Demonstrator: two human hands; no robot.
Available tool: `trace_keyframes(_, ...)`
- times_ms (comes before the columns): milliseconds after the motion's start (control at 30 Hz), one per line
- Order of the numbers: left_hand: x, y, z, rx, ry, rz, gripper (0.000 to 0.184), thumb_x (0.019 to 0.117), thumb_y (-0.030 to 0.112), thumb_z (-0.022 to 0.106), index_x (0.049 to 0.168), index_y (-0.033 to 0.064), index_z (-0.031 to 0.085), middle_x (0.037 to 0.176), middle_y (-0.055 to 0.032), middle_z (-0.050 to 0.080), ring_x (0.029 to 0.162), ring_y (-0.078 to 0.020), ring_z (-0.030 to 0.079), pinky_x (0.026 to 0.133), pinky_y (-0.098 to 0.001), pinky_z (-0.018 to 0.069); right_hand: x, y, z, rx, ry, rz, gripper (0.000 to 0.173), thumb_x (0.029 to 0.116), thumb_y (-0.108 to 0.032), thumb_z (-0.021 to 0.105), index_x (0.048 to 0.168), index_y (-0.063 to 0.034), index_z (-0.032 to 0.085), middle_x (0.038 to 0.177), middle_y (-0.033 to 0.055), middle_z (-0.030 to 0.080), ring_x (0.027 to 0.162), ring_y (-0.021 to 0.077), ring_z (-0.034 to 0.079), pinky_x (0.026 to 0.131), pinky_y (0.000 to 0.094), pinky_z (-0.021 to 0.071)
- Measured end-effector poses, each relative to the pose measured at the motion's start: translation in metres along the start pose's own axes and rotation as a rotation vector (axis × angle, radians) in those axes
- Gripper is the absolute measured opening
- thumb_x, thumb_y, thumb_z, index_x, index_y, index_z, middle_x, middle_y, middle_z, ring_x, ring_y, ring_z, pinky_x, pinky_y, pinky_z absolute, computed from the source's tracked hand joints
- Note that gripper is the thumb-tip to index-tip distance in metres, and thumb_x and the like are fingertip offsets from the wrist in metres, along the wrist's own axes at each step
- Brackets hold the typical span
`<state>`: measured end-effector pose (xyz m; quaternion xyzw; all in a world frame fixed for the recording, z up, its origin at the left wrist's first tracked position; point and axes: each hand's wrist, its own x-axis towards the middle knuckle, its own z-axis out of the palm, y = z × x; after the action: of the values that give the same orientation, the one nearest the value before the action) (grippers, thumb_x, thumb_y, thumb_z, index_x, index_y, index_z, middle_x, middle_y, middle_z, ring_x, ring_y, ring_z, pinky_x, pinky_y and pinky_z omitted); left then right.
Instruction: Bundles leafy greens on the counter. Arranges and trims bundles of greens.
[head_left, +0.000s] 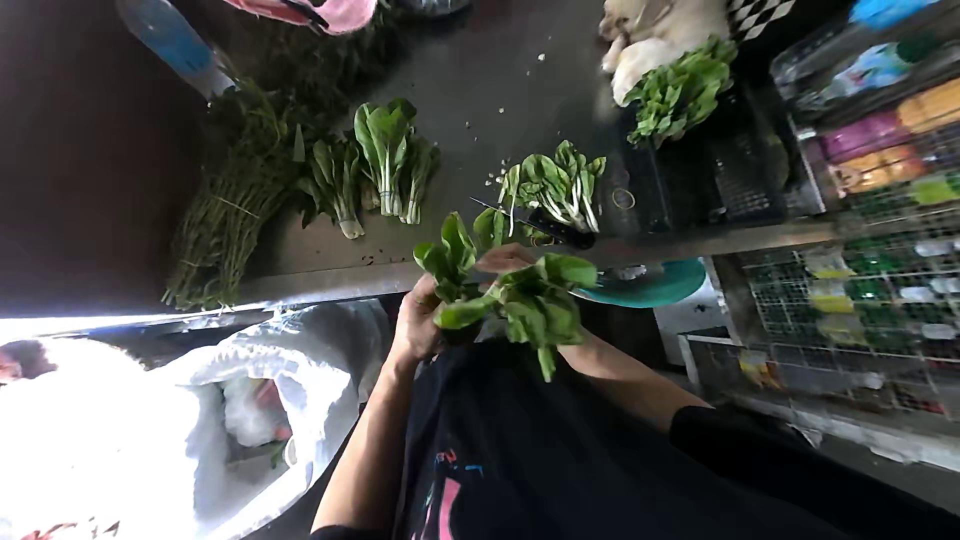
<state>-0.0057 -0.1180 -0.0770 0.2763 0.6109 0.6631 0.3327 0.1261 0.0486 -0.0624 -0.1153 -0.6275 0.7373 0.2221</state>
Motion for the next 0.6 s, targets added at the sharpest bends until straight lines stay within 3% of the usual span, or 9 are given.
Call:
trace_keyframes(33, 0.002, -0.002, -0.001, -0.006, -0.015, 0.007, 0.022, 0.0892, -0.002, 0.064, 0.109, 0.004, 0.071, 0.104, 0.0004, 0.072, 0.093, -0.0056, 0.069, 0.087, -0.0274, 0.0598, 0.001, 0.0, -0.001, -0.009, 0.019, -0.007, 0.026, 0.0971, -0.022, 0.068, 0.12, -0.0096, 0.07, 0.123, 0.0014, 0.067, 0.111, 0.0124, 0.065, 0.092, 0.0318, 0.0589)
trace_keyframes(133, 0.009, -0.007, -0.001, 0.021, -0.039, 0.056, 0.02, 0.0899, -0.001, 0.064, 0.108, 0.0037, 0.07, 0.106, -0.0023, 0.073, 0.095, -0.009, 0.07, 0.087, -0.0307, 0.0602, -0.004, -0.002, -0.009, -0.181, 0.018, -0.098, 0.029, 0.0965, -0.024, 0.069, 0.121, -0.0102, 0.069, 0.13, -0.0005, 0.065, 0.119, 0.0106, 0.061, 0.1, 0.0288, 0.0538)
trace_keyframes(200, 0.014, -0.005, 0.0, 0.033, -0.066, 0.07, 0.022, 0.0889, -0.001, 0.066, 0.11, 0.0036, 0.07, 0.105, -0.0024, 0.074, 0.095, -0.0096, 0.07, 0.087, -0.0315, 0.0603, -0.011, 0.001, -0.014, -0.341, 0.069, -0.052, 0.027, 0.0948, -0.017, 0.069, 0.119, -0.0058, 0.07, 0.126, 0.0033, 0.066, 0.114, 0.0114, 0.063, 0.097, 0.0287, 0.0556)
trace_keyframes(267, 0.019, -0.003, 0.004, 0.037, -0.082, 0.092, 0.022, 0.0888, 0.0, 0.068, 0.11, 0.0058, 0.07, 0.103, 0.0005, 0.074, 0.093, -0.0073, 0.071, 0.086, -0.0299, 0.0608, -0.018, 0.007, -0.014, -0.461, 0.16, 0.015, 0.032, 0.0934, -0.022, 0.07, 0.118, -0.0023, 0.07, 0.112, 0.0042, 0.07, 0.104, 0.0084, 0.066, 0.094, 0.0289, 0.0564)
trace_keyframes(333, 0.024, -0.001, 0.01, 0.022, -0.09, 0.108, 0.021, 0.0883, -0.002, 0.07, 0.107, 0.008, 0.071, 0.099, 0.0039, 0.074, 0.09, -0.0048, 0.07, 0.084, -0.0277, 0.0611, -0.019, 0.005, -0.004, -0.248, 0.256, 0.005, 0.03, 0.0863, -0.016, 0.079, 0.112, -0.0037, 0.071, 0.103, 0.0021, 0.073, 0.099, 0.0075, 0.069, 0.092, 0.0297, 0.0591)
trace_keyframes(367, 0.026, -0.001, 0.012, 0.009, -0.104, 0.111, 0.022, 0.0883, -0.003, 0.071, 0.108, 0.0066, 0.071, 0.1, 0.0018, 0.075, 0.09, -0.0071, 0.071, 0.084, -0.0294, 0.0619, -0.014, 0.002, 0.002, -0.08, 0.25, -0.02, 0.023, 0.0842, -0.014, 0.081, 0.104, -0.0093, 0.07, 0.093, -0.0018, 0.072, 0.091, 0.007, 0.069, 0.086, 0.0299, 0.0599)
trace_keyframes(433, 0.03, -0.005, 0.016, 0.033, -0.124, 0.129, 0.019, 0.0889, 0.0, 0.072, 0.107, 0.006, 0.07, 0.098, -0.0003, 0.074, 0.087, -0.0088, 0.071, 0.081, -0.0298, 0.0614, -0.01, -0.002, 0.009, 0.122, 0.191, -0.008, 0.032, 0.0845, -0.017, 0.083, 0.113, -0.0126, 0.07, 0.1, -0.0029, 0.073, 0.092, 0.0079, 0.069, 0.085, 0.0313, 0.0604)
trace_keyframes(500, 0.032, -0.008, 0.018, 0.057, -0.128, 0.141, 0.019, 0.0898, 0.001, 0.07, 0.108, 0.006, 0.069, 0.098, -0.0004, 0.074, 0.086, -0.0086, 0.07, 0.08, -0.0293, 0.0605, -0.009, 0.0, 0.012, 0.145, 0.223, 0.051, 0.032, 0.083, -0.013, 0.083, 0.112, -0.0102, 0.071, 0.1, -0.0009, 0.074, 0.09, 0.009, 0.07, 0.084, 0.0319, 0.0607)
trace_keyframes(600, 0.031, -0.008, 0.017, 0.019, -0.132, 0.129, 0.018, 0.092, 0.0, 0.065, 0.109, 0.0068, 0.068, 0.099, 0.0, 0.074, 0.089, -0.0093, 0.071, 0.082, -0.0301, 0.0608, -0.007, 0.001, 0.01, 0.049, 0.223, 0.101, 0.016, 0.0899, -0.01, 0.073, 0.106, -0.0071, 0.073, 0.093, 0.0001, 0.073, 0.082, 0.0075, 0.067, 0.079, 0.0288, 0.0581)
